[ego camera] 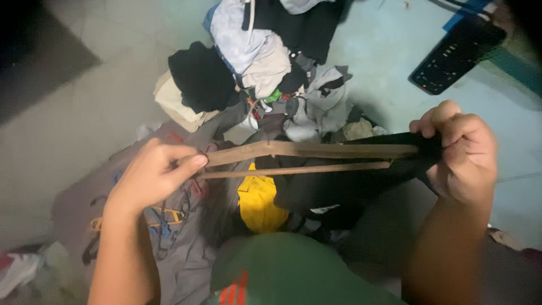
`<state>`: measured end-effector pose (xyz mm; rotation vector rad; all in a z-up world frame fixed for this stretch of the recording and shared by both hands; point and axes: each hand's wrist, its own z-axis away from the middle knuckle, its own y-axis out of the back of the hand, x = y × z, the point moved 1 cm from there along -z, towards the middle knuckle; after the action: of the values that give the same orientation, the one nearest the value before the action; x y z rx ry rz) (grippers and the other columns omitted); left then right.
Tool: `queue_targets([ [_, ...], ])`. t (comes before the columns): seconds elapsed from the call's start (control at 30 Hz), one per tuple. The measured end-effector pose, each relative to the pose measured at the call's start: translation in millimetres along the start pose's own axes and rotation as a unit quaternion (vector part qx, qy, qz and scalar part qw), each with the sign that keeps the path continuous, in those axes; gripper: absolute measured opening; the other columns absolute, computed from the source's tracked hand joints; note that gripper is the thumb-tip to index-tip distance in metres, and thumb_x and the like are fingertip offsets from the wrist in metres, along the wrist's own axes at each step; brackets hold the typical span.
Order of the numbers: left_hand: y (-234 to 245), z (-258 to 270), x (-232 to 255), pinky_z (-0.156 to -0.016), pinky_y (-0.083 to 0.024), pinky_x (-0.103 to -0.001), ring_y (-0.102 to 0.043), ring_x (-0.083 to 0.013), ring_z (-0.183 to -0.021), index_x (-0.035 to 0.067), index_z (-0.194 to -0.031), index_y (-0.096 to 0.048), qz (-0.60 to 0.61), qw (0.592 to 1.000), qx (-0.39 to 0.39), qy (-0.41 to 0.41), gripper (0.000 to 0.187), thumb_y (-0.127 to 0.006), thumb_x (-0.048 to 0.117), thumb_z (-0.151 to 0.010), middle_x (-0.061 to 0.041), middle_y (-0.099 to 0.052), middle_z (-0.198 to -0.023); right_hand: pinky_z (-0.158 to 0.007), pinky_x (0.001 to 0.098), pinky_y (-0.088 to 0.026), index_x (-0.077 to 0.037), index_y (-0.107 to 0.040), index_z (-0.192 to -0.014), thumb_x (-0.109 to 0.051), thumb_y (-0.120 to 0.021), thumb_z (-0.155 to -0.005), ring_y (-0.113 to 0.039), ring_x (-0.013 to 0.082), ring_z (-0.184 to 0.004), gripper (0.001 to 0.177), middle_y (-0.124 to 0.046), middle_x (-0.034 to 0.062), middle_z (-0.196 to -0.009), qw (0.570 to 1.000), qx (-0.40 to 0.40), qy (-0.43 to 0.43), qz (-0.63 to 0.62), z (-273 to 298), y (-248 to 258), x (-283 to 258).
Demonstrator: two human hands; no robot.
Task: The person takes several t-shirts from a pile on a bed, places each on a hanger, and hangs them on a wall-mounted rack. The garments include black, yellow, and red t-shirts. The person uses both hands to align the shirts and secure them on the hangers before placing them on the rack.
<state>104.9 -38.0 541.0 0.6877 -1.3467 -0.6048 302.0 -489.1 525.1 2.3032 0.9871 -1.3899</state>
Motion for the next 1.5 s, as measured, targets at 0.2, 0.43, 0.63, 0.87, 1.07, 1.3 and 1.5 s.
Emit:
queue_targets([
  [0.2, 21.0, -15.6, 21.8, -0.051, -0.042, -0.039, -0.054, -0.0263, -0.046, 0.013, -0.079, -0.082, -0.04, 0.999, 0.016, 0.004, 0.031, -0.068, 0.039, -0.088, -0.015, -0.058, -0.051, -0.081, 0.0325, -0.04, -0.01, -0.052, -0.098, -0.027, -0.067, -0.112, -0.04, 0.0142, -0.082, 0.027, -0.043, 0.0012, -0.09, 0.999, -0.019, -0.008, -0.04, 16.0, 13.5, -13.9],
  [0.43, 36.3, -34.1, 46.4, -0.053, -0.045, -0.04, -0.06, -0.0261, -0.05, 0.012, -0.082, -0.079, -0.099, 0.98, 0.079, -0.153, 0.033, -0.067, 0.041, -0.093, -0.009, -0.063, -0.058, -0.081, 0.0379, -0.046, -0.008, -0.053, -0.091, -0.015, -0.064, -0.104, -0.05, 0.0183, -0.08, 0.018, -0.053, 0.0053, -0.086, 0.99, -0.076, 0.007, 0.119, 17.9, 21.9, -17.7],
  [0.63, 46.6, -55.8, 71.4, -0.054, -0.041, -0.043, -0.057, -0.0311, -0.052, 0.013, -0.072, -0.076, -0.184, 0.949, 0.074, -0.246, 0.038, -0.068, 0.044, -0.093, -0.009, -0.06, -0.056, -0.076, 0.0368, -0.048, -0.007, -0.056, -0.09, -0.012, -0.064, -0.096, -0.053, 0.0193, -0.079, 0.011, -0.055, 0.0052, -0.083, 0.959, -0.05, -0.141, 0.242, 20.7, 8.6, -28.1],
  [0.87, 33.4, -86.2, 94.9, -0.056, -0.042, -0.041, -0.056, -0.0299, -0.053, 0.016, -0.071, -0.077, -0.179, 0.937, 0.074, -0.29, 0.039, -0.073, 0.05, -0.089, -0.006, -0.059, -0.055, -0.069, 0.0347, -0.051, -0.011, -0.068, -0.121, -0.035, -0.082, -0.082, -0.062, 0.0156, -0.082, 0.048, -0.069, -0.0023, -0.1, 0.847, -0.189, -0.258, 0.425, 5.5, -32.4, -22.6],
  [1.07, -14.6, -101.6, 90.0, -0.098, -0.041, -0.052, -0.055, -0.038, -0.105, 0.007, -0.094, -0.075, -0.166, 0.85, 0.309, -0.393, 0.032, -0.082, 0.037, -0.086, -0.016, -0.063, -0.106, -0.069, 0.0378, -0.045, 0.001, -0.062, -0.081, -0.028, -0.077, -0.088, -0.055, 0.0271, -0.07, 0.033, -0.058, 0.0108, -0.072, 0.833, -0.116, -0.256, 0.476, 10.2, -38.7, -20.2],
  [1.3, -187.3, -77.3, 83.6, -0.105, -0.049, -0.05, -0.061, -0.0366, -0.114, 0.005, -0.109, -0.061, 0.153, 0.851, 0.367, -0.343, 0.026, -0.076, 0.01, -0.088, -0.016, -0.065, -0.118, -0.078, 0.0326, -0.047, -0.004, -0.066, -0.091, -0.026, -0.071, -0.096, -0.059, 0.0198, -0.083, 0.023, -0.065, 0.0052, -0.089, 0.91, -0.096, -0.131, 0.382, 8.0, -33.8, -13.5],
  [1.5, -284.4, -46.5, 72.4, -0.103, -0.049, -0.044, -0.06, -0.04, -0.122, -0.005, -0.127, -0.063, 0.271, 0.909, -0.035, -0.314, 0.053, -0.083, 0.007, -0.08, -0.022, -0.061, -0.13, -0.068, 0.0271, -0.044, -0.003, -0.07, -0.108, -0.035, -0.067, -0.101, -0.056, 0.012, -0.074, 0.033, -0.062, 0.0039, -0.082, 0.943, -0.001, -0.22, 0.249, 26.7, -26.4, -2.0],
])
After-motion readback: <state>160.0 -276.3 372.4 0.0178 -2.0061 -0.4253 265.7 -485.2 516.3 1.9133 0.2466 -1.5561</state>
